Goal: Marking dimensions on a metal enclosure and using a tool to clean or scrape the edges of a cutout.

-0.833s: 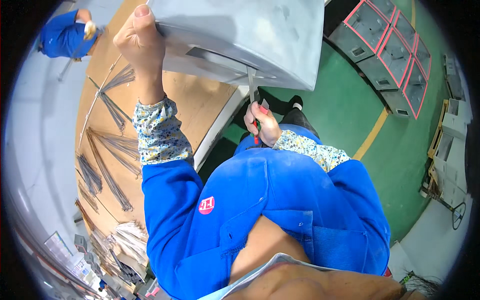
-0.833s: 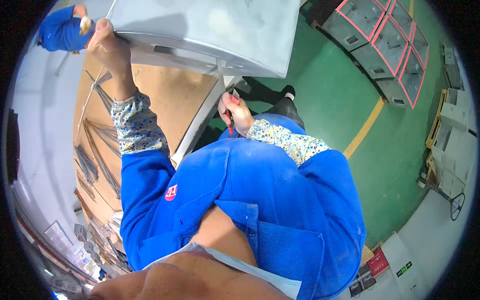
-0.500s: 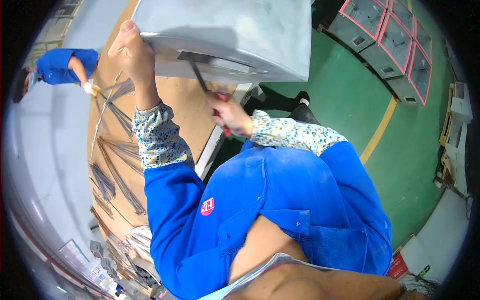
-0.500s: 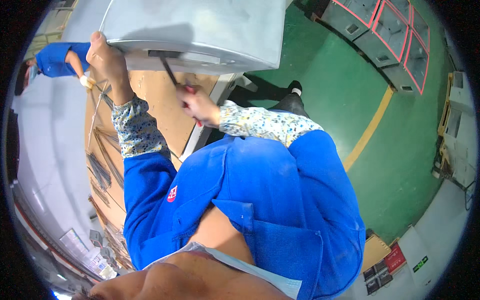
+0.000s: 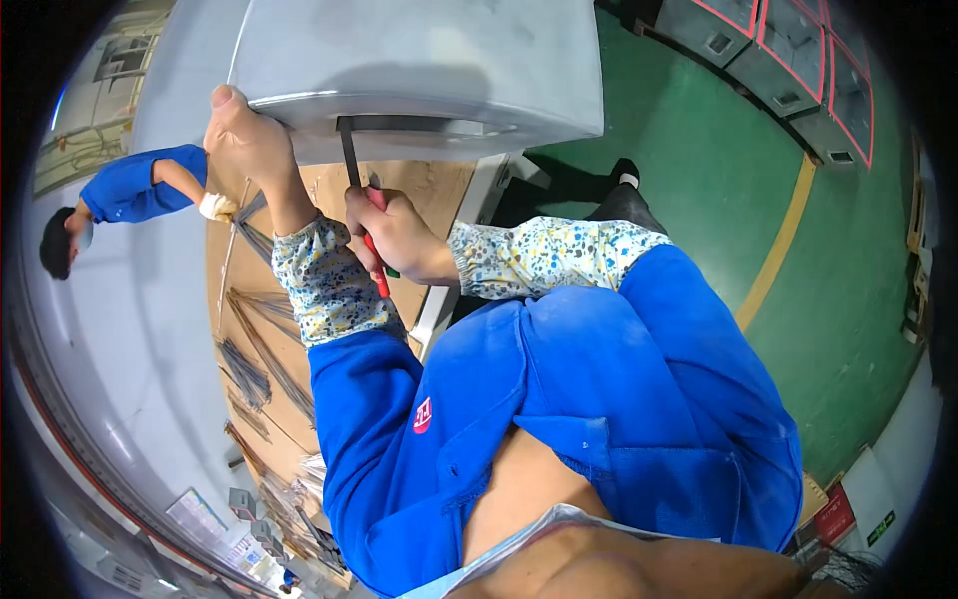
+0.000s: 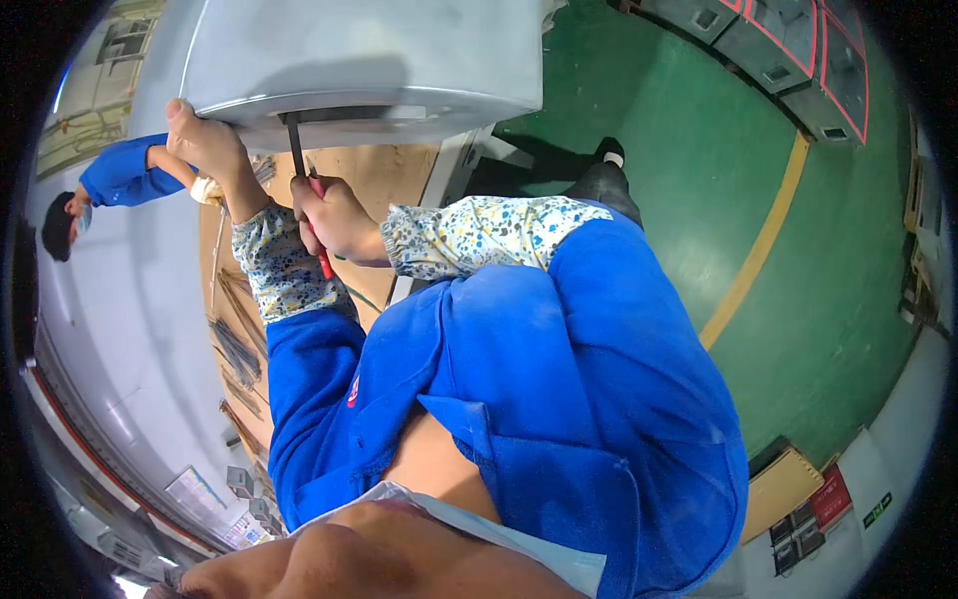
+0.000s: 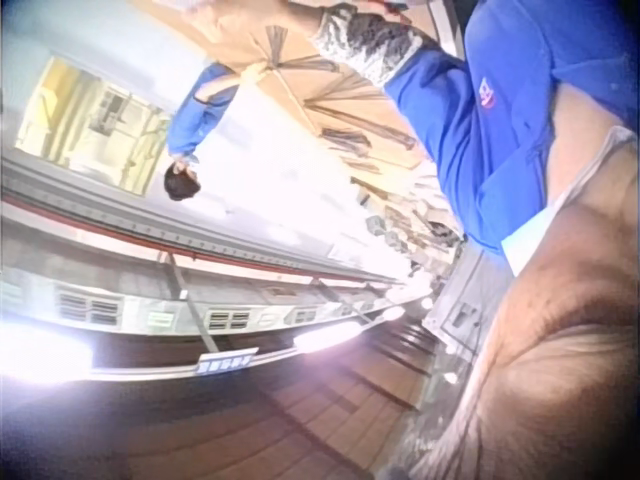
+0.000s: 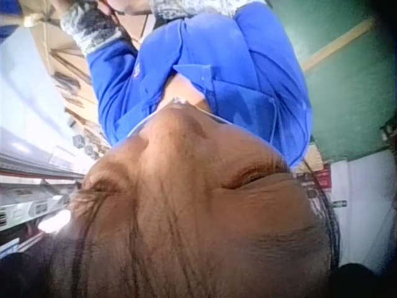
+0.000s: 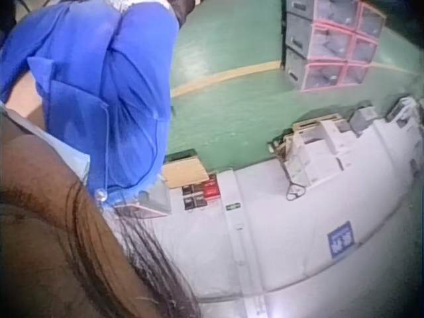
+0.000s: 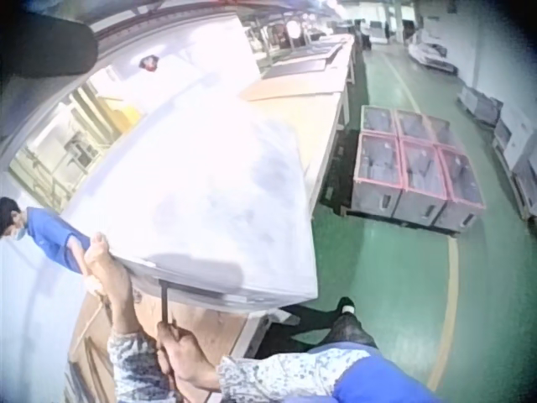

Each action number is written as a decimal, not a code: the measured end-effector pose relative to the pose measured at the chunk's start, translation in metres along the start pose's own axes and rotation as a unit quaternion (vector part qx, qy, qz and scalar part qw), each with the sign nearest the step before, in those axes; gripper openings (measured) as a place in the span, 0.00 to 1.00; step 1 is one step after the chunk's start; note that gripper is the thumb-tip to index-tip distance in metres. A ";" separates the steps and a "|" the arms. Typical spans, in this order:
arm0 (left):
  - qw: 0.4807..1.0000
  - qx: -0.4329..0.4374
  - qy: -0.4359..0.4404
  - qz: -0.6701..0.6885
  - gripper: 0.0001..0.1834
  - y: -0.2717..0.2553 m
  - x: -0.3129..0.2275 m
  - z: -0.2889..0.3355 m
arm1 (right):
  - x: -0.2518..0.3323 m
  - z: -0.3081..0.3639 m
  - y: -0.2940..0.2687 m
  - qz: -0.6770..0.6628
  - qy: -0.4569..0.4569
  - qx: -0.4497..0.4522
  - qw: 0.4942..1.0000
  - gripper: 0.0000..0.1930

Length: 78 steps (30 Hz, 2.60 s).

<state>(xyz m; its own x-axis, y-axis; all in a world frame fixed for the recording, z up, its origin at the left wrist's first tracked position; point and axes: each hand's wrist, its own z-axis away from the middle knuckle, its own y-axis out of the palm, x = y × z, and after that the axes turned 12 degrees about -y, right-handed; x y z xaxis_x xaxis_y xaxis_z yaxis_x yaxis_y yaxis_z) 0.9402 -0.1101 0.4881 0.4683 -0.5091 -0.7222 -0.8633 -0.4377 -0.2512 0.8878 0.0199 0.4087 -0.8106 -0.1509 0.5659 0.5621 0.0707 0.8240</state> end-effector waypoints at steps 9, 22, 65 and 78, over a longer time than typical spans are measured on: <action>0.999 -0.004 0.008 -0.032 0.19 0.001 0.006 -0.002 | -0.008 -0.004 0.000 0.024 -0.008 0.009 1.000 0.19; 1.000 -0.006 -0.006 0.008 0.18 0.001 0.006 0.001 | 0.007 0.007 -0.036 0.075 -0.034 0.015 0.996 0.20; 0.982 -0.179 -0.033 0.051 0.18 -0.028 0.034 0.056 | 0.124 -0.196 0.045 0.632 -0.508 0.206 0.547 0.06; 0.793 -0.078 -0.341 0.498 0.22 0.014 -0.015 0.126 | 0.125 -0.194 0.042 0.599 -0.507 0.234 0.573 0.06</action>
<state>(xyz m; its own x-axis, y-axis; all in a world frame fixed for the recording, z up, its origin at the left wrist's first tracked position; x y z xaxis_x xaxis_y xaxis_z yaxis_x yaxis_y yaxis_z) 0.8974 -0.0153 0.4138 -0.6889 -0.1634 -0.7062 -0.6820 -0.1838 0.7079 0.8417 -0.1871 0.5087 0.3000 0.9171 0.2627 0.9022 -0.1833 -0.3904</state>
